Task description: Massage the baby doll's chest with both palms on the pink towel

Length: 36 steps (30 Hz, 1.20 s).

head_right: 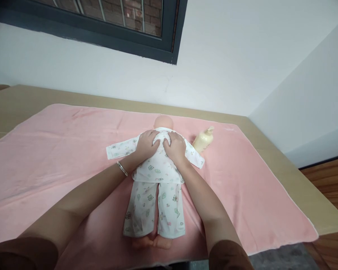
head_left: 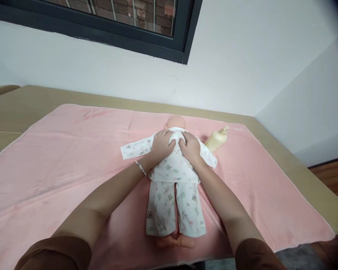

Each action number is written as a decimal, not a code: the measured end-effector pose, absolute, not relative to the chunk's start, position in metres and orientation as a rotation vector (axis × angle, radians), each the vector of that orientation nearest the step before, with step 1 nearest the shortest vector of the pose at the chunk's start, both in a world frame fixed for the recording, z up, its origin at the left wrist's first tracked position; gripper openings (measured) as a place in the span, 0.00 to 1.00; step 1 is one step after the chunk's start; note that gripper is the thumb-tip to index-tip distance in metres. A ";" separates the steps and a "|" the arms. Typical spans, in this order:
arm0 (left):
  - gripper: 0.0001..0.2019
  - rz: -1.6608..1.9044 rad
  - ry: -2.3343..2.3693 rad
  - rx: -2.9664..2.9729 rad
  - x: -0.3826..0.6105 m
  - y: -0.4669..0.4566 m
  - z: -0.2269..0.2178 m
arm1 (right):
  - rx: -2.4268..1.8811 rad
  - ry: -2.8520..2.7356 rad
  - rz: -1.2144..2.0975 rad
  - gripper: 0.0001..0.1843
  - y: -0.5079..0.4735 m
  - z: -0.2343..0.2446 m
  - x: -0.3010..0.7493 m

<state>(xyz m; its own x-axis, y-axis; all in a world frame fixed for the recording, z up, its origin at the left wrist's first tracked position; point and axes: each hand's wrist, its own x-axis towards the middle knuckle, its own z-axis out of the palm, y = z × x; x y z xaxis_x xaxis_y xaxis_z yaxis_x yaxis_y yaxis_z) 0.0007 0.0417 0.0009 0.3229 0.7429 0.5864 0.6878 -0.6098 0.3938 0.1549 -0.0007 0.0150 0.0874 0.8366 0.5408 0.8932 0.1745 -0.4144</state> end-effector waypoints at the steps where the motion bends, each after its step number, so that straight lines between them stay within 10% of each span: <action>1: 0.18 1.142 1.333 2.505 0.001 0.043 0.000 | -1.638 -1.784 -0.090 0.20 0.002 0.014 0.157; 20: 0.06 1.372 1.367 2.585 -0.001 0.038 -0.002 | -1.660 -1.690 -0.282 0.14 -0.009 0.011 0.151; 36: 0.17 1.226 1.444 2.436 0.000 0.038 0.001 | -1.846 -1.748 -0.056 0.21 -0.008 0.026 0.148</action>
